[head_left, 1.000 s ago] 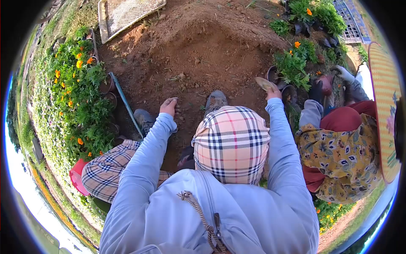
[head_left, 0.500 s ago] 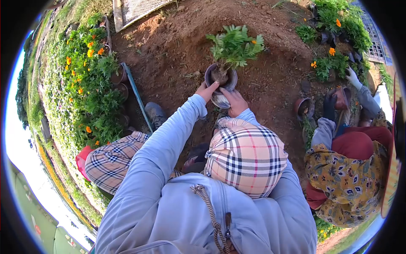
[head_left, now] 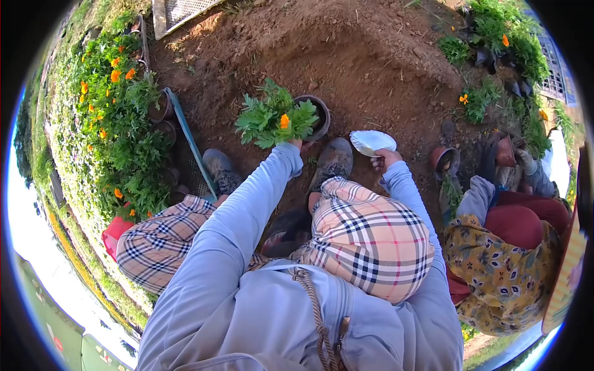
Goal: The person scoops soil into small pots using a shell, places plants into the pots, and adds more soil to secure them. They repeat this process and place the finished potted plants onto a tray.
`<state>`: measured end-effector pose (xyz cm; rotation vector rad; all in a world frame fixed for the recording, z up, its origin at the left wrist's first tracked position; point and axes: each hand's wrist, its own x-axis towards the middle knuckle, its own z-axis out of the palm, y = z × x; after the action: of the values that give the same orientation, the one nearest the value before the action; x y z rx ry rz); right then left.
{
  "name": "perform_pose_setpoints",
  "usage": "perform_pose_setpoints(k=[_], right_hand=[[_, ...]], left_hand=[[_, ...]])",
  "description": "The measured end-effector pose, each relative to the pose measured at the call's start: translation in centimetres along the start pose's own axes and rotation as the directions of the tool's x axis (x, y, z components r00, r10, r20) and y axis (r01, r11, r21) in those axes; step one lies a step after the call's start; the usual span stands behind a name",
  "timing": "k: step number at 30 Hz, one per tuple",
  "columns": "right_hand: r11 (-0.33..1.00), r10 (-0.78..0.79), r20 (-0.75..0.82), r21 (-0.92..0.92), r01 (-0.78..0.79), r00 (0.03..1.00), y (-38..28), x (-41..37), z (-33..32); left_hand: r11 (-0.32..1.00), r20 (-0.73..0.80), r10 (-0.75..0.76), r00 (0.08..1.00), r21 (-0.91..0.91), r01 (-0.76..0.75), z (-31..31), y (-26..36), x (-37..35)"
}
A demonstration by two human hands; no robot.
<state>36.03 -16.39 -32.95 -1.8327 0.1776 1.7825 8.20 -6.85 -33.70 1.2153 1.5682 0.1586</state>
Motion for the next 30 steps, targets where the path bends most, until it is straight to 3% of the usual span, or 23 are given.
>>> perform_pose_setpoints(k=[1, 4, 5, 7, 13, 17, 18, 19, 20, 21, 24, 25, 26, 27, 28, 30], right_hand=[[1.0, 0.019, 0.003, 0.013, -0.019, 1.0, -1.4, 0.9, 0.4], [0.977, -0.097, 0.017, 0.191, 0.092, 0.995, -5.4, 3.2, 2.3], [0.964, -0.094, -0.082, 0.243, 0.111, 0.992, -7.1, 3.5, 3.4], [0.965, -0.166, -0.114, 0.185, 0.185, 0.98, -9.1, 3.8, 4.2], [0.934, -0.351, 0.073, 0.095, 0.344, 0.934, -10.0, -0.5, 4.1], [0.878, -0.391, 0.219, -0.202, 0.433, 0.894, -9.8, -4.3, 6.6], [0.811, -0.418, 0.238, -0.336, 0.478, 0.877, -9.5, -5.1, 7.6], [0.583, -0.603, 0.265, -0.497, 0.643, 0.752, -8.8, -5.4, 8.6], [0.237, -0.761, 0.326, -0.665, 0.708, 0.561, -8.5, -6.1, 9.1], [-0.135, -0.834, 0.434, -0.759, 0.637, 0.341, -8.6, -7.4, 9.8], [0.091, -0.957, 0.166, -0.61, 0.787, 0.239, -7.5, -6.7, 9.3], [0.497, -0.85, 0.012, -0.318, 0.808, 0.527, -7.0, -6.7, 8.9], [0.639, -0.756, -0.023, -0.245, 0.73, 0.654, -6.6, -6.6, 8.0], [0.76, -0.643, -0.045, -0.165, 0.629, 0.765, -6.2, -6.2, 6.9], [0.776, -0.616, -0.033, -0.196, 0.599, 0.787, -5.7, -5.6, 6.3], [0.928, -0.368, -0.133, -0.116, 0.354, 0.92, -4.6, -4.9, 6.1]], left_hand=[[0.983, -0.007, 0.056, 0.998, 0.176, -0.054, -0.1, -0.4, -0.1], [0.986, 0.067, -0.157, 0.985, -0.049, 0.16, -0.1, -1.2, 0.1], [0.976, 0.091, -0.188, 0.978, -0.092, 0.196, -0.2, -1.2, 0.2], [0.967, 0.121, -0.211, 0.97, -0.118, 0.225, -0.1, -1.0, 0.2], [0.953, 0.171, -0.223, 0.96, -0.169, 0.251, 0.1, -0.1, 0.5], [0.951, 0.183, -0.214, 0.96, -0.188, 0.247, -0.1, 1.0, 1.1], [0.95, 0.184, -0.213, 0.96, -0.191, 0.248, -0.3, 1.0, 1.0], [0.948, 0.185, -0.216, 0.959, -0.196, 0.251, -0.6, 0.9, 0.9], [0.946, 0.187, -0.216, 0.958, -0.202, 0.253, -0.9, 0.8, 0.8], [0.945, 0.189, -0.221, 0.957, -0.202, 0.259, -1.1, 0.7, 0.8], [0.953, 0.192, -0.219, 0.957, -0.168, 0.252, -1.2, 0.1, 0.9], [0.957, 0.193, -0.219, 0.956, -0.149, 0.25, -1.1, -0.1, 0.9], [0.961, 0.194, -0.219, 0.956, -0.126, 0.246, -0.7, -0.4, 0.7], [0.964, 0.197, -0.217, 0.956, -0.11, 0.241, -0.4, -0.6, 0.6], [0.967, 0.198, -0.215, 0.956, -0.095, 0.237, -0.2, -0.8, 0.4], [0.97, 0.201, -0.212, 0.957, -0.073, 0.23, -0.1, -1.2, -0.1]])
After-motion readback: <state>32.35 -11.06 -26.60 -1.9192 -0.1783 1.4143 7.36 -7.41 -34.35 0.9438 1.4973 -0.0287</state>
